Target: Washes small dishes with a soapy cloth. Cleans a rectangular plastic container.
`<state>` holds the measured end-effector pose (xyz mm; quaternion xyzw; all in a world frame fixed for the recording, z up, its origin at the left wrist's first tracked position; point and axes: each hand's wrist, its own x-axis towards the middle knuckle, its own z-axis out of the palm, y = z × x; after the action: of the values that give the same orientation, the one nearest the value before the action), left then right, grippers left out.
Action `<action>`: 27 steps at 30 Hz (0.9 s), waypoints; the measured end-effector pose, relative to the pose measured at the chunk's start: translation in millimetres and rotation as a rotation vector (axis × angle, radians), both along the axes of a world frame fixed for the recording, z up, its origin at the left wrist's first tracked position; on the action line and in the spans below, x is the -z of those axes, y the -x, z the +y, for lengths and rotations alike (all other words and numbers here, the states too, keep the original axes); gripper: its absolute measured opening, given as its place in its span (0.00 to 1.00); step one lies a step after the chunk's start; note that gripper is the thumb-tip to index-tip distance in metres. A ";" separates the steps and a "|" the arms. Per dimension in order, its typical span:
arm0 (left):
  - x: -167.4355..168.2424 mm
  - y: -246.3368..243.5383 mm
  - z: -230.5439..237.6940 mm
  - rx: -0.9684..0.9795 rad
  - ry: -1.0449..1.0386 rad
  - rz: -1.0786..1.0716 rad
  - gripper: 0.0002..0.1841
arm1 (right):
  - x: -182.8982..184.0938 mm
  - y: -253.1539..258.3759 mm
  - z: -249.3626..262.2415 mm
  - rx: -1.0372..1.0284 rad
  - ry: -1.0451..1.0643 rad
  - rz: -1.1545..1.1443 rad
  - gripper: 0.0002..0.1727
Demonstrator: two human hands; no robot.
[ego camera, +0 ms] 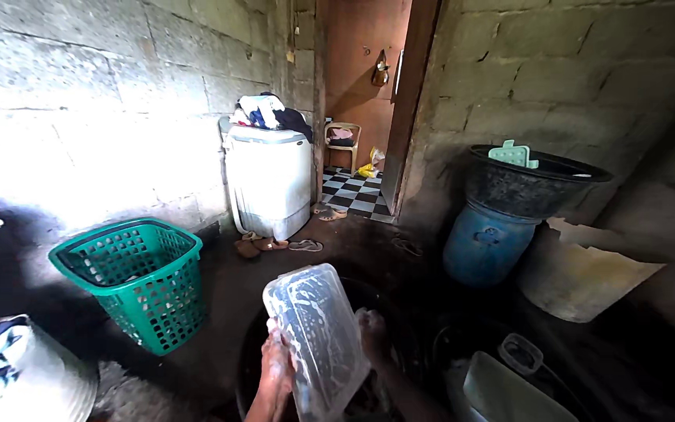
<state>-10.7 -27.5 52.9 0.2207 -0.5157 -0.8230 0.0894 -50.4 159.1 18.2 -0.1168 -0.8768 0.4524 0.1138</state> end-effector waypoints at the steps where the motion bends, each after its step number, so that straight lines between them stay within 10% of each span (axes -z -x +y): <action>1: -2.2 -3.5 4.2 0.053 0.027 -0.003 0.23 | -13.5 9.6 1.2 0.062 0.013 0.006 0.24; 6: -1.5 -12.3 26.7 0.230 0.237 -0.040 0.22 | -76.3 19.6 -23.8 0.077 -0.102 0.082 0.24; 14: 3.1 2.6 4.0 0.012 0.023 -0.028 0.24 | -28.5 -71.4 -62.6 -0.372 -0.220 0.284 0.20; 27: -2.0 0.3 2.7 0.172 0.017 -0.038 0.24 | -41.6 3.6 -2.9 -0.130 -0.201 0.116 0.25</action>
<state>-11.0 -24.8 54.9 0.1903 -0.5413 -0.8189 0.0107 -54.1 156.2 59.9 -0.0214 -0.9154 0.3745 0.1460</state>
